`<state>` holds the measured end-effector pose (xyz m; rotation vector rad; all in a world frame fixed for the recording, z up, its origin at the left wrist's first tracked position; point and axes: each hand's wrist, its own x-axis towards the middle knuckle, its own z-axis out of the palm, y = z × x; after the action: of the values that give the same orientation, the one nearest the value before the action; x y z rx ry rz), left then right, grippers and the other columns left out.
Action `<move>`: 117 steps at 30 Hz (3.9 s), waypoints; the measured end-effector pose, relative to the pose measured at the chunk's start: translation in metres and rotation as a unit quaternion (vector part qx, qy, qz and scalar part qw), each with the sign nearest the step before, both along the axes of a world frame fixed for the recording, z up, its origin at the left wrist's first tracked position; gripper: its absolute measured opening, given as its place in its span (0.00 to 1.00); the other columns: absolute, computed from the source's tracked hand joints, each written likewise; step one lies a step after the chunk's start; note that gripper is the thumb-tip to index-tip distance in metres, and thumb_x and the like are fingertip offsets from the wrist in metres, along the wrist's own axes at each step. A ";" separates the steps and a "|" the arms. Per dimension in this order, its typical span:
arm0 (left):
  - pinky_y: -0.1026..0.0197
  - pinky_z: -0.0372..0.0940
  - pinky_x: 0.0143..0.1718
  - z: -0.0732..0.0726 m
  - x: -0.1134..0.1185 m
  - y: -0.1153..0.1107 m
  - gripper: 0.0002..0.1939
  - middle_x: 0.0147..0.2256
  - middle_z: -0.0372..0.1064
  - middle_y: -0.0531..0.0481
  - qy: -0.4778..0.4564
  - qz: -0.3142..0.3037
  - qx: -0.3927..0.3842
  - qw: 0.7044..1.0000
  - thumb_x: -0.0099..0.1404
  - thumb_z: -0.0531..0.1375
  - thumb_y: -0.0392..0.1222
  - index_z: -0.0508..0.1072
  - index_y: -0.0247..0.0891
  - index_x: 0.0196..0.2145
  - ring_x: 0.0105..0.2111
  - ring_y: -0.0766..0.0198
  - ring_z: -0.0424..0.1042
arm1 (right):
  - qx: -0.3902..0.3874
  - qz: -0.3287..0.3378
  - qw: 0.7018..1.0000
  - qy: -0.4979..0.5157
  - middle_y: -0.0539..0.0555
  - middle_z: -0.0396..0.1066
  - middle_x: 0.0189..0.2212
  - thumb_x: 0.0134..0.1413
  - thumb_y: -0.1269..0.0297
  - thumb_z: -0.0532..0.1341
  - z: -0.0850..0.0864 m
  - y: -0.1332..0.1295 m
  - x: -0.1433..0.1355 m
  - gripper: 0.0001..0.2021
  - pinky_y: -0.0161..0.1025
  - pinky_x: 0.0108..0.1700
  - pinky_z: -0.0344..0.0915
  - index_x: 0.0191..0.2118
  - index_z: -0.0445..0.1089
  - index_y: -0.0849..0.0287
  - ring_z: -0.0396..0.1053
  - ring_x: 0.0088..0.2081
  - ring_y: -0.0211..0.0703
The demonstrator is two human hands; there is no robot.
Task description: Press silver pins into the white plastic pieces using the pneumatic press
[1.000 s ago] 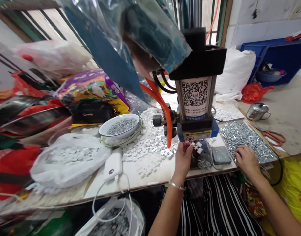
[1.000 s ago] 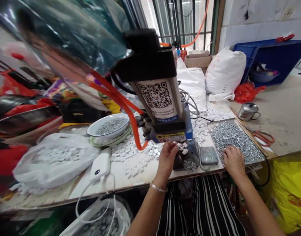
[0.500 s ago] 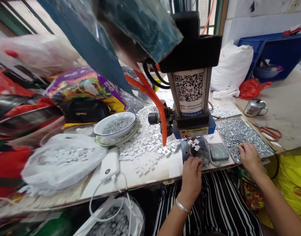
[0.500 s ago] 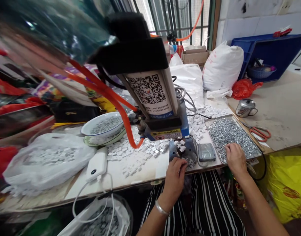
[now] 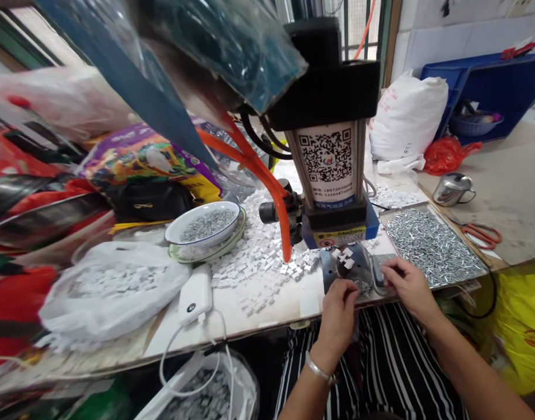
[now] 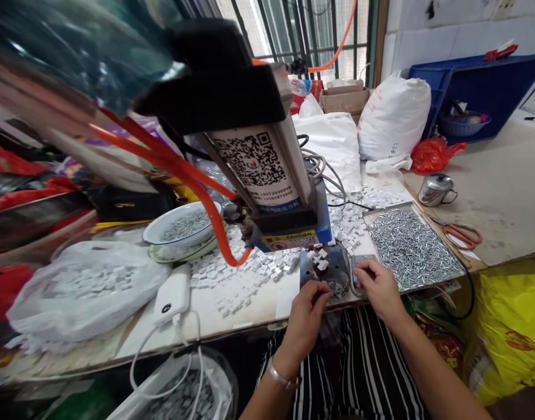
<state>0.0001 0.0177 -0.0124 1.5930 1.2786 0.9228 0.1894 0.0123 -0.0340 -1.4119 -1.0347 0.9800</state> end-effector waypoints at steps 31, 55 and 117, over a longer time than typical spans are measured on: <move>0.65 0.64 0.30 0.005 0.001 -0.004 0.12 0.29 0.69 0.56 -0.310 0.031 -0.115 0.943 0.64 0.62 0.43 0.68 0.39 0.44 0.24 0.68 0.67 | 0.157 0.118 0.974 -0.116 0.54 0.74 0.36 0.64 0.62 0.60 0.017 -0.007 -0.053 0.07 0.41 0.41 0.69 0.39 0.77 0.55 0.73 0.38 0.45; 0.52 0.67 0.45 -0.046 -0.057 0.047 0.08 0.39 0.72 0.45 0.178 0.125 0.222 0.950 0.67 0.54 0.34 0.71 0.40 0.42 0.41 0.55 0.71 | 0.143 0.125 0.972 -0.141 0.52 0.71 0.33 0.67 0.61 0.57 0.023 -0.015 -0.051 0.08 0.38 0.37 0.64 0.38 0.70 0.55 0.68 0.35 0.43; 0.59 0.63 0.44 0.004 -0.021 0.047 0.16 0.42 0.72 0.48 -0.150 0.090 0.038 0.984 0.61 0.65 0.45 0.72 0.41 0.45 0.43 0.59 0.70 | 0.224 0.073 0.947 -0.217 0.54 0.77 0.38 0.64 0.65 0.59 0.038 0.028 -0.040 0.07 0.40 0.40 0.72 0.43 0.74 0.56 0.74 0.37 0.43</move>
<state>-0.0214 0.0649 -0.0080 1.3472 1.1978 1.2857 0.1489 0.0399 0.0044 -1.1972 -1.5936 0.4875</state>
